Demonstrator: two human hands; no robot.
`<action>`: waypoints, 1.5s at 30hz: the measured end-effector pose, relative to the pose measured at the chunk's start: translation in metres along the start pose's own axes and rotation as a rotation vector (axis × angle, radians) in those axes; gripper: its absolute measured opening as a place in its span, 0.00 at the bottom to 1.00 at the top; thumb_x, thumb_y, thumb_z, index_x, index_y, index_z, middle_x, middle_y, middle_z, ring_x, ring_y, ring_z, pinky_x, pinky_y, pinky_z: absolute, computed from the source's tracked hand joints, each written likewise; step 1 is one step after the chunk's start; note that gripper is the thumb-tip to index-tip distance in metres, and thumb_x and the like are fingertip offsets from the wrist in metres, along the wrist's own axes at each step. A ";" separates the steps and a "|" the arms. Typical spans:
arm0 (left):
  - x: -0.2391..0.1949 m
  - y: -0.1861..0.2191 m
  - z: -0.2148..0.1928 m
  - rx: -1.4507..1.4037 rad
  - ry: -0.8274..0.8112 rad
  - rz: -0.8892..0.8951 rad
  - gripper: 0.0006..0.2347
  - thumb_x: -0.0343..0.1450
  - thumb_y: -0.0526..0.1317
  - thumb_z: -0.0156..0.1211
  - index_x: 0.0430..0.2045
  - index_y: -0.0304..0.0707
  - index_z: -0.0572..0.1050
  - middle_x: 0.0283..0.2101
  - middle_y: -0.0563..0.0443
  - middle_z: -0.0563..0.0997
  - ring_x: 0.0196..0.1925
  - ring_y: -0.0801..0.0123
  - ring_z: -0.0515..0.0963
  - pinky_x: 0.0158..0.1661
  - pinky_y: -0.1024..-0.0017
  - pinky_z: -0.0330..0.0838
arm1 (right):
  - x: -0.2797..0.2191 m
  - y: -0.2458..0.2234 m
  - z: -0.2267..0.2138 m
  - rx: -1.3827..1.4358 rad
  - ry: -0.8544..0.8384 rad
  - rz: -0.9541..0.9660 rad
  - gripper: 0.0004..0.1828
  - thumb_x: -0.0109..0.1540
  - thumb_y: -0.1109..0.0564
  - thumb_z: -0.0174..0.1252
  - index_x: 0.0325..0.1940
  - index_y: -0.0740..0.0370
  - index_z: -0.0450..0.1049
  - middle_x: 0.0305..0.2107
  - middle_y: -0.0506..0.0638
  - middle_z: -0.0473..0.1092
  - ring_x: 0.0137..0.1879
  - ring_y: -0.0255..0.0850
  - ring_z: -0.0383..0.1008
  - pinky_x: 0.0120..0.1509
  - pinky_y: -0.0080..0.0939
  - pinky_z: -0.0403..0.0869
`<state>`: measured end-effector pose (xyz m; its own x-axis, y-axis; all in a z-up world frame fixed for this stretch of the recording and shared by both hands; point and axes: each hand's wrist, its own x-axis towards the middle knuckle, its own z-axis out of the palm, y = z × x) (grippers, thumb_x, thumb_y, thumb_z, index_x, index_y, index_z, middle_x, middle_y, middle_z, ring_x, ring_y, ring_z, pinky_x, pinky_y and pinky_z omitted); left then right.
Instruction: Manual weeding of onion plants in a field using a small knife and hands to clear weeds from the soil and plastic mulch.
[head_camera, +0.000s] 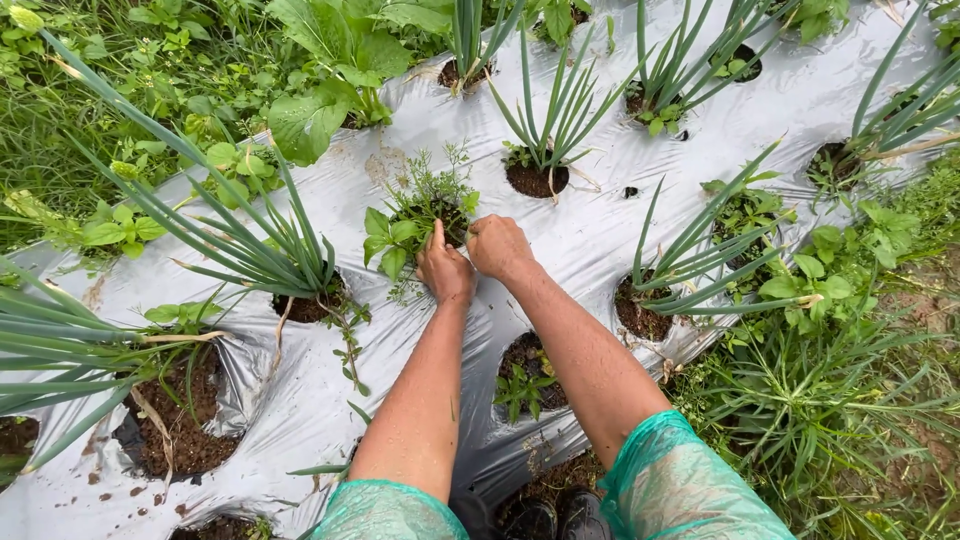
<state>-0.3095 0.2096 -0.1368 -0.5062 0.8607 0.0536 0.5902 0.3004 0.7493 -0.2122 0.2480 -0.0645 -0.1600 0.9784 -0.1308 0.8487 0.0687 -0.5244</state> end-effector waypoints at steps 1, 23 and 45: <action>0.001 -0.002 0.001 0.002 0.001 -0.001 0.26 0.74 0.34 0.48 0.68 0.66 0.66 0.65 0.57 0.75 0.62 0.51 0.71 0.59 0.49 0.62 | 0.004 0.002 0.008 0.001 -0.001 -0.001 0.19 0.60 0.55 0.51 0.51 0.51 0.83 0.42 0.66 0.79 0.51 0.65 0.80 0.57 0.57 0.80; 0.009 -0.009 0.010 -0.012 -0.016 -0.028 0.26 0.74 0.33 0.51 0.68 0.67 0.66 0.65 0.59 0.73 0.63 0.52 0.70 0.60 0.47 0.62 | 0.003 0.009 0.016 0.110 -0.015 0.032 0.21 0.60 0.54 0.53 0.55 0.52 0.82 0.46 0.64 0.78 0.56 0.64 0.78 0.62 0.58 0.78; 0.025 0.002 0.008 -0.031 -0.060 -0.096 0.18 0.76 0.38 0.51 0.59 0.70 0.75 0.57 0.56 0.79 0.62 0.51 0.71 0.61 0.45 0.57 | -0.003 0.010 0.003 0.116 -0.033 0.048 0.20 0.61 0.52 0.52 0.54 0.49 0.82 0.44 0.65 0.78 0.57 0.63 0.77 0.62 0.58 0.78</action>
<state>-0.3161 0.2350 -0.1394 -0.5203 0.8519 -0.0587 0.5202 0.3707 0.7694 -0.2045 0.2449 -0.0715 -0.1384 0.9730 -0.1845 0.7923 -0.0030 -0.6102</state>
